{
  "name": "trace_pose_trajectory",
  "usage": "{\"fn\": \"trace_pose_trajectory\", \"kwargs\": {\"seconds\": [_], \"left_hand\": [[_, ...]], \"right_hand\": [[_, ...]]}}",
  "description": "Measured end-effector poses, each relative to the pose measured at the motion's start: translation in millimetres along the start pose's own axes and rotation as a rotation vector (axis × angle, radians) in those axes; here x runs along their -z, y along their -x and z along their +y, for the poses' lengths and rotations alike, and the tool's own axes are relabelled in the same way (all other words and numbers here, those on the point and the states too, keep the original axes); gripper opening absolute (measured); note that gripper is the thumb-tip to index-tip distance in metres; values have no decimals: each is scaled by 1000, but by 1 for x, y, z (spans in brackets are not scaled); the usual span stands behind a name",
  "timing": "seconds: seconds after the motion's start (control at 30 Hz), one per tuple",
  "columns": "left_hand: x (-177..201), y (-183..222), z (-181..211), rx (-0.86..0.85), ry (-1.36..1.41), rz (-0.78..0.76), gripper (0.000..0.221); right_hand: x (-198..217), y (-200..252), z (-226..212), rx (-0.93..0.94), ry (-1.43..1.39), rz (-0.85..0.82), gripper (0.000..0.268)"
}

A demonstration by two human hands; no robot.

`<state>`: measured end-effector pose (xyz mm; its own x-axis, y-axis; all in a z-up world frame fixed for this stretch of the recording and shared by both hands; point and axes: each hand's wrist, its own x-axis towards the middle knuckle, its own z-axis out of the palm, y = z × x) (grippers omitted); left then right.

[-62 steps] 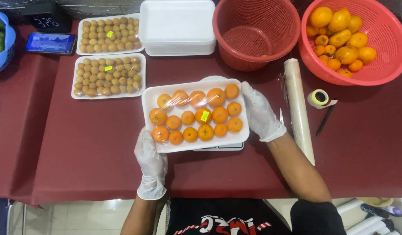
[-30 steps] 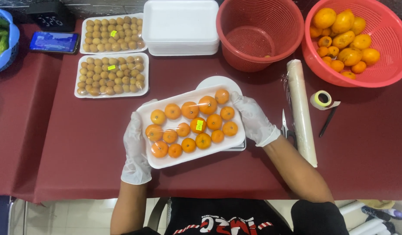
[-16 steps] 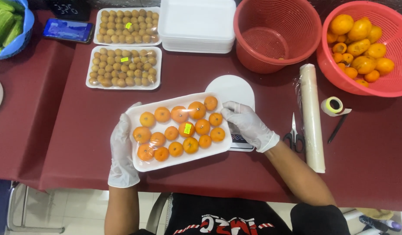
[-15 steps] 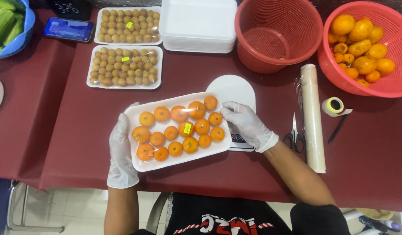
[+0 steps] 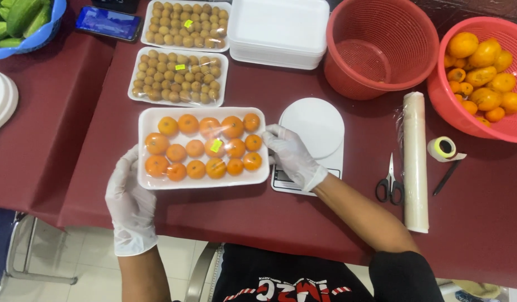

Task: Wrapping a tray of oranges with plastic film, labeling it, and weighing it on a digital scale.

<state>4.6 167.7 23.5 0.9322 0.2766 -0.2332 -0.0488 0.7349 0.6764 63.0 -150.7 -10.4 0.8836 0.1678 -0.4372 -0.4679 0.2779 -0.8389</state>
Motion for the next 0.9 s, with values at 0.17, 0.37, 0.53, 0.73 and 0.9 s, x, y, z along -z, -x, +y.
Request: {"fn": "trace_pose_trajectory", "kwargs": {"seconds": [0.17, 0.37, 0.53, 0.73, 0.9], "left_hand": [[8, -13, 12, -136, -221, 88, 39], [14, -22, 20, -285, -649, 228, 30], [47, -42, 19, -351, -1056, 290, 33], [40, -71, 39, -236, -1054, 301, 39], [48, -92, 44, -259, -1307, 280, 21]], "right_hand": [[-28, -25, 16, 10, 25, -33, 28], [-59, -45, 30, -26, 105, -68, 31], [-81, -35, 19, -73, 136, -168, 43], [-95, -37, 3, -168, 414, -221, 36], [-103, -43, 2, -167, 478, -225, 40]]}}
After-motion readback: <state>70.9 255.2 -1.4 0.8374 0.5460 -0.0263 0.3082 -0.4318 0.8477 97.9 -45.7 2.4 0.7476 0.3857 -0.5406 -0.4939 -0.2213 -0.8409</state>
